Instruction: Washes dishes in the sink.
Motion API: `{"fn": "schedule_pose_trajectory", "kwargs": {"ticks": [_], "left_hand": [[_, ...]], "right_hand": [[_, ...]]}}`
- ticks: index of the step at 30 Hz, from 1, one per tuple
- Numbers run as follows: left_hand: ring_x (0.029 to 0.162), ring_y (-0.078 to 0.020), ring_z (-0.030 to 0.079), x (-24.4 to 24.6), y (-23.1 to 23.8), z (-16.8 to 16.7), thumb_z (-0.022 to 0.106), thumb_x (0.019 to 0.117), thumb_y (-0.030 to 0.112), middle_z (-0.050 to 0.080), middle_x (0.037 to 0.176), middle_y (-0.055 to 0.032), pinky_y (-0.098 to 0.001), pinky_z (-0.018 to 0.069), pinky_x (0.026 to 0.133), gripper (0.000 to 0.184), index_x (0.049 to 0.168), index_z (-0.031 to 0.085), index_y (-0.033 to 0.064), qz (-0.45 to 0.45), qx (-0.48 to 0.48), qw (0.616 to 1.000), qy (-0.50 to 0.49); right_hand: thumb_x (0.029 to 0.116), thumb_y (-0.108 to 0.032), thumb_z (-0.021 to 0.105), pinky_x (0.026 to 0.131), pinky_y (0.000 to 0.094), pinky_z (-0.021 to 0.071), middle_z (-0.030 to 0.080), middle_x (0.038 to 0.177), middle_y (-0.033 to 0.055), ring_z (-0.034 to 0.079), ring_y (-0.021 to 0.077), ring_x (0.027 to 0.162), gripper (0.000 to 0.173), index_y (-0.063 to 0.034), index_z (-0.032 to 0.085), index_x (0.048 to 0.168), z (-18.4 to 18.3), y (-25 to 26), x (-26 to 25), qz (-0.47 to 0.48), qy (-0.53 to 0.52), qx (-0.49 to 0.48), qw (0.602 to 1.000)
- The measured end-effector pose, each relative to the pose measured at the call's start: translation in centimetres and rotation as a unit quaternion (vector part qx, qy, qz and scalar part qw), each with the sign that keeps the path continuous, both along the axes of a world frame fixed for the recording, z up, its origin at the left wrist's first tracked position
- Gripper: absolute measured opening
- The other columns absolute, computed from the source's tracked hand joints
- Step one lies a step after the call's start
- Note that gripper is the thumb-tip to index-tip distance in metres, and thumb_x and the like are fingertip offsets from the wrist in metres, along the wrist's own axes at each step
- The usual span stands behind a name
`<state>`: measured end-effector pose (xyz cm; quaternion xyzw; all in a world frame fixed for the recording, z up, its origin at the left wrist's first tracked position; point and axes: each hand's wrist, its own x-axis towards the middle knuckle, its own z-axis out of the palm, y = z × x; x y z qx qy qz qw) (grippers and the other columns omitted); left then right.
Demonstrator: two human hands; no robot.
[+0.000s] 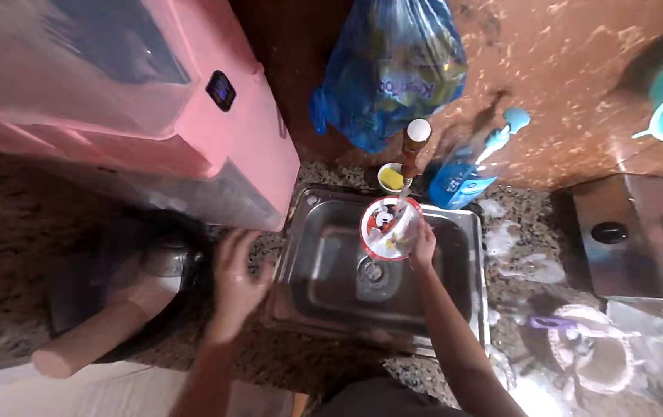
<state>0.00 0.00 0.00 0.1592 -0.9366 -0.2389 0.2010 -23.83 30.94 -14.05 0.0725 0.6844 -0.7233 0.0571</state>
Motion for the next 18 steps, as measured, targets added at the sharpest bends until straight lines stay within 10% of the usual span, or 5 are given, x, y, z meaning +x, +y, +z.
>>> {"fn": "schedule_pose_trajectory", "kwargs": {"ticks": [8, 14, 18], "left_hand": [[0.133, -0.0313, 0.053, -15.5, 10.3, -7.7, 0.049, 0.1083, 0.035, 0.047, 0.153, -0.0185, -0.0527, 0.0492, 0.104, 0.058, 0.159, 0.031, 0.0114, 0.009, 0.54, 0.84, -0.043], [0.125, -0.0288, 0.059, -18.0, 10.8, -7.9, 0.042, 0.1119, 0.029, 0.06, 0.137, -0.0212, -0.0501, 0.0471, 0.106, 0.042, 0.143, 0.054, 0.0031, -0.002, 0.442, 0.896, -0.032], [0.107, -0.0199, 0.065, -19.1, 11.4, -8.4, 0.048, 0.1097, 0.029, 0.069, 0.117, -0.0176, -0.0412, 0.0511, 0.099, 0.038, 0.127, 0.065, -0.0009, -0.058, 0.399, 0.915, -0.002]], "right_hand": [[0.113, -0.03, 0.031, 0.08, 0.0382, 0.0574, 0.065, 0.108, 0.0108, 0.065, 0.0148, 0.09, 0.042, -0.0025, 0.051, 0.137, 0.2, -3.6, 0.2, 0.091, -0.078, -0.089, 0.989], [0.1127, -0.04, 0.025, 0.078, 0.0404, 0.0578, 0.068, 0.112, 0.0101, 0.067, 0.0184, 0.095, 0.049, -0.0083, 0.055, 0.136, -0.5, -3.2, -0.3, 0.124, -0.161, -0.132, 0.97], [0.111, -0.052, 0.013, 0.1, 0.0463, 0.0538, 0.061, 0.14, 0.0076, 0.061, 0.0208, 0.123, 0.061, -0.0171, 0.041, 0.153, 0.6, -1.6, -0.8, 0.153, -0.164, -0.202, 0.954]]}}
